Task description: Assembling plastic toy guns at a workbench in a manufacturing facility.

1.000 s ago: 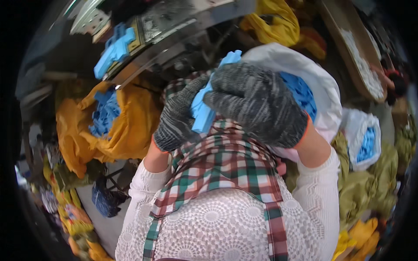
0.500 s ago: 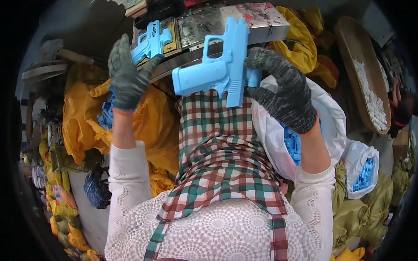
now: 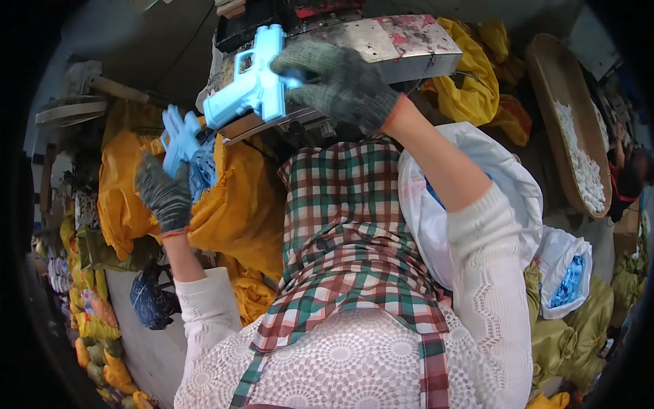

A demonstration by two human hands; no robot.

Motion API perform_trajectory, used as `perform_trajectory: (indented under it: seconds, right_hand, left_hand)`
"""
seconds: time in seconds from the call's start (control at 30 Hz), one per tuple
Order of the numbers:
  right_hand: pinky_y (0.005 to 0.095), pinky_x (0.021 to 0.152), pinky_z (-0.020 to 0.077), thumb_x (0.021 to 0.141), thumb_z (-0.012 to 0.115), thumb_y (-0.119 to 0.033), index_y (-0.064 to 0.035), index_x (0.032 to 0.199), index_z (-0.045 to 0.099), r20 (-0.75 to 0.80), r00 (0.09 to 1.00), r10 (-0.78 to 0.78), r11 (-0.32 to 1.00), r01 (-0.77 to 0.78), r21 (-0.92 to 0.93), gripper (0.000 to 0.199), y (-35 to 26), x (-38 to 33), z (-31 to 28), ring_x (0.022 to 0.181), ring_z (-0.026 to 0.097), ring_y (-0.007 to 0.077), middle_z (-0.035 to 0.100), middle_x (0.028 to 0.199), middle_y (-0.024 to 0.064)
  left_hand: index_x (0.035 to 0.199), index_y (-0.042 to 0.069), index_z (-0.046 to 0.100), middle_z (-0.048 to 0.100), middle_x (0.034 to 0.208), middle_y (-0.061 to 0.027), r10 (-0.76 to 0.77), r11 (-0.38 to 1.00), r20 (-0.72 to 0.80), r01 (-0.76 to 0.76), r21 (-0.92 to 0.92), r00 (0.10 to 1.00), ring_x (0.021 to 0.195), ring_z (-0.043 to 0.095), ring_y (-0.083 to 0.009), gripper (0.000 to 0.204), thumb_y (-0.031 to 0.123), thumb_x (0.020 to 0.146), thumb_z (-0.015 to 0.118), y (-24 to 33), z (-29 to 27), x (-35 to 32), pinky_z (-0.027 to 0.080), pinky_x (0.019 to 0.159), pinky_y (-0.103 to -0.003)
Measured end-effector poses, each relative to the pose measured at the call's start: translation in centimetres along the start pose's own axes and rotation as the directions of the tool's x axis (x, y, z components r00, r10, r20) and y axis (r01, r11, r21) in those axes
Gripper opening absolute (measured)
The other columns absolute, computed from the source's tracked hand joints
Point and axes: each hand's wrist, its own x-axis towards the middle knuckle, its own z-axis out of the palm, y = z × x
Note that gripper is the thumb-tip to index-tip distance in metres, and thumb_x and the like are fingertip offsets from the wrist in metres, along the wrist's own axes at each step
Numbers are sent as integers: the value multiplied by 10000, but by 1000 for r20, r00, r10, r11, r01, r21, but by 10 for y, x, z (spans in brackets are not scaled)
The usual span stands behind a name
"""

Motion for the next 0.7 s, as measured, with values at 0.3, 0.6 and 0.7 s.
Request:
perform_trajectory:
  seconds: [0.3,0.6,0.7]
  right_hand:
    - [364,917,451,845,599,-206,-84,1109,619,-38,999,10,996,-13,-84,292,10,19,5,1055,566,275,595,1147,125]
    - [304,718,496,730,614,-215,-118,817,621,685,361,633,639,255,-726,131,101,-260,-114,815,621,172,624,829,44]
    - [432,989,380,872,406,-247,-69,1302,439,246,323,914,376,-446,-812,466,105,-331,-43,1141,507,362,514,1267,183]
  left_hand:
    - [1343,8,368,468,1281,-229,159,968,185,-116,-221,970,1189,437,-378,737,314,757,695,-11,3,-21,293,1041,-456]
    - [1306,23,435,548,1206,-216,640,736,595,-162,-658,486,1121,509,-372,596,311,825,636,49,-29,-29,396,960,-405]
    - [1308,26,433,548,1204,-220,653,715,580,-146,-684,487,1121,506,-378,594,350,839,604,63,-28,-39,398,957,-410]
